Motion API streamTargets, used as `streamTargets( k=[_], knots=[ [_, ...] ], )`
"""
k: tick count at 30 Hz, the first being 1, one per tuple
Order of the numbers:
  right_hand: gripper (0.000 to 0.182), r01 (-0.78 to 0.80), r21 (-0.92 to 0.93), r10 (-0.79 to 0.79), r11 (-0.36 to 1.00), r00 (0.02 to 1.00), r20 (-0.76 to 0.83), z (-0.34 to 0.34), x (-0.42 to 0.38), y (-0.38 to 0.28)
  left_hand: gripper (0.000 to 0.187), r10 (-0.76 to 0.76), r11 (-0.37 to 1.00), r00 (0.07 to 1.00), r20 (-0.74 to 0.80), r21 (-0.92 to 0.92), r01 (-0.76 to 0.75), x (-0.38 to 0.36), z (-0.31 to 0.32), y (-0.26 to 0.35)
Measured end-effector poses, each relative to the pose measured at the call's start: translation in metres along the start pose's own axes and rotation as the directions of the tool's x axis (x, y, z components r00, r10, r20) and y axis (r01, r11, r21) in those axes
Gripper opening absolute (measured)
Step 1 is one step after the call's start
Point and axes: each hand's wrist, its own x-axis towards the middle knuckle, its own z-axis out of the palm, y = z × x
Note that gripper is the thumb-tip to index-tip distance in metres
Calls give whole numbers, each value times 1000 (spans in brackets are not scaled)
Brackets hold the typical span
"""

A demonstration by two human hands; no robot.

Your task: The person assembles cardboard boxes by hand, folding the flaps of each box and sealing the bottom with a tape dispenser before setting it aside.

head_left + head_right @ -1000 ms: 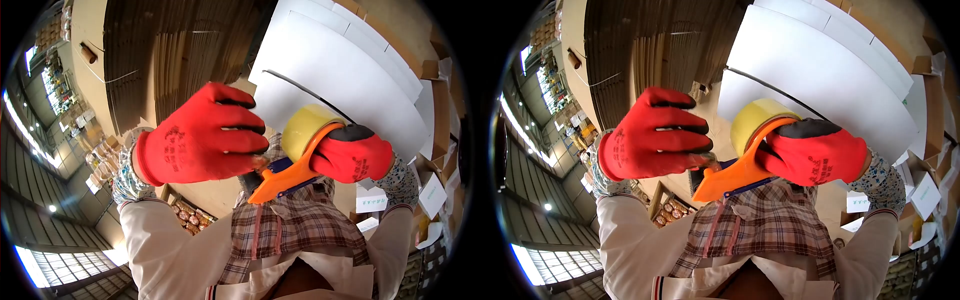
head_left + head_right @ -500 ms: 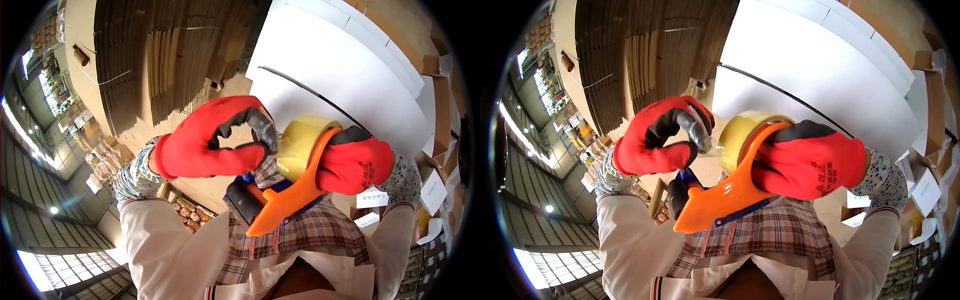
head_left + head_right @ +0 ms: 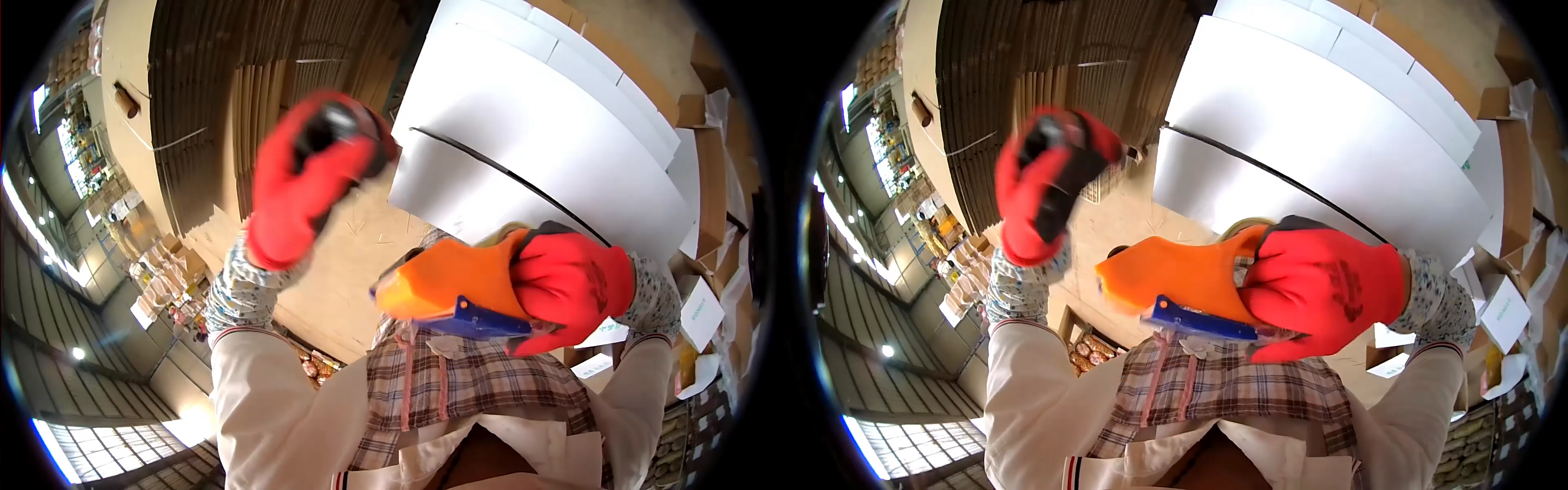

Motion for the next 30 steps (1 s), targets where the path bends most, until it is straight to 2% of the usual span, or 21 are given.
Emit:
streamTargets(
  k=[1,2,3,4,5,7,9,10,13,15,17,19,21,22,23,25,26,27,28,29,30],
  knots=[
    [33,-33,-49,36,998,998,56,-2,-1,-1,27,184,979,983,-7,88,-182,-1,-10,0],
    [31,44,-138,-39,990,998,39,-2,-1,4,34,361,918,933,-14,181,-352,-2,-20,1],
    [28,115,-228,-113,967,993,22,-1,-1,9,43,543,781,838,48,337,-526,-4,-23,0],
    [26,137,-340,-147,930,989,-4,4,-2,11,63,501,804,861,84,324,-499,-13,-25,0],
    [24,125,-373,-143,919,989,-23,6,-1,10,70,495,808,859,133,293,-511,-17,-24,-3],
    [22,97,-435,-136,895,989,-60,11,1,8,65,321,795,915,243,455,-400,-29,-19,5],
    [22,44,-467,-85,883,994,-68,7,5,6,63,287,640,835,469,555,-531,-20,-23,10],
    [22,28,-478,-73,878,994,-76,5,8,6,63,355,602,798,487,533,-594,-18,-20,3],
    [22,55,-519,-102,853,993,-63,8,9,9,62,317,548,789,526,577,-605,-11,-14,5],
    [23,57,-522,-100,851,993,-54,10,10,9,58,318,562,797,513,575,-594,-6,-8,3],
    [23,61,-526,-99,848,994,-45,11,11,8,56,322,556,746,583,521,-648,-1,-4,2],
    [23,64,-541,-79,839,997,-4,12,12,6,61,339,602,727,598,455,-656,2,2,1],
    [23,57,-518,-69,854,998,-5,10,14,6,51,287,632,742,606,462,-622,2,9,3],
    [23,52,-494,-64,868,998,-6,9,15,6,40,319,597,750,580,491,-634,3,12,-3],
    [23,51,-497,-61,866,998,-5,7,14,4,40,321,596,747,582,489,-637,3,13,-3],
    [19,80,-514,-61,854,997,53,3,13,2,32,283,662,781,557,476,-579,1,9,-2],
    [19,81,-520,-61,850,997,55,-7,10,-1,32,350,723,869,349,489,-488,-5,3,-5],
    [20,-102,-210,99,972,995,-26,-22,3,-4,32,390,785,913,121,475,-398,-12,-1,-3],
    [21,-185,-46,183,982,982,-35,-28,-3,-9,23,94,983,949,-302,179,-40,-23,-7,12],
    [22,-259,120,266,958,963,-44,-34,-9,-14,16,216,972,936,-279,149,-180,-17,-34,7],
    [26,-497,102,507,862,849,-150,-35,-14,-25,11,291,950,892,-345,215,-226,-10,-56,-6]
  ],
)
